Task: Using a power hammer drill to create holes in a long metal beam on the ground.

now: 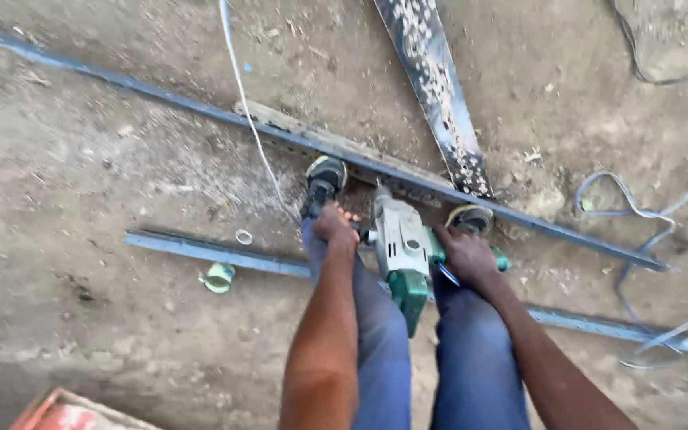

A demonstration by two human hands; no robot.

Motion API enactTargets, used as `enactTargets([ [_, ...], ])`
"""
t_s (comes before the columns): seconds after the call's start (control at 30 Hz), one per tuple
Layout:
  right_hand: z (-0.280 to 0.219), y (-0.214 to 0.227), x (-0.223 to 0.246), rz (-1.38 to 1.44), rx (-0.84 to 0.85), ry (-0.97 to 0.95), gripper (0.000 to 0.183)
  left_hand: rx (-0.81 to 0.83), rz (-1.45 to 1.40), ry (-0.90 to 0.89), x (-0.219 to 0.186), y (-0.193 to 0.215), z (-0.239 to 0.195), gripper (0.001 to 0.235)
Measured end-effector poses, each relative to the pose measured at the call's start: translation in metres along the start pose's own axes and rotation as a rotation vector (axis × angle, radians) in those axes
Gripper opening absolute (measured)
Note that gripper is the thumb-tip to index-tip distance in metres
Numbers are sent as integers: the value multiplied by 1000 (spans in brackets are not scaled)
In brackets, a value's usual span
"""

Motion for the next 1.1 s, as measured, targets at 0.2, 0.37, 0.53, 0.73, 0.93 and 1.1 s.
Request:
enactTargets([
  [0.2, -9, -29, -14, 135, -106, 48, 68, -5, -138, -191, -21, 16, -61, 23],
  [0.37, -8, -31, -24, 172, -140, -7, 63, -61, -129, -256, 8, -5, 5, 13],
  [0.53, -8, -37, -12, 111, -166, -1, 60, -79, -141, -200, -13, 15, -27, 10],
  [0.73, -4, 3, 4, -18, -289, 77, 54, -94, -149, -148, -9, 40, -42, 20],
  [0.93, 4, -11, -9, -140, -261, -21, 53, -51, -59, -146, 23, 30, 12, 18],
  [1.1, 23, -43, -9, -120, -209, -72, 65, -32, -142, -277, -15, -12, 66, 17],
])
Point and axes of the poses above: each hand's wrist, its own z-axis towards the middle knuckle, its own y-axis out of the back of the hand, x = y × z, the point moved 5 cm from there along z, towards the middle knuckle, and after that the axes turned 12 degrees about -y, right-handed, at the moved point
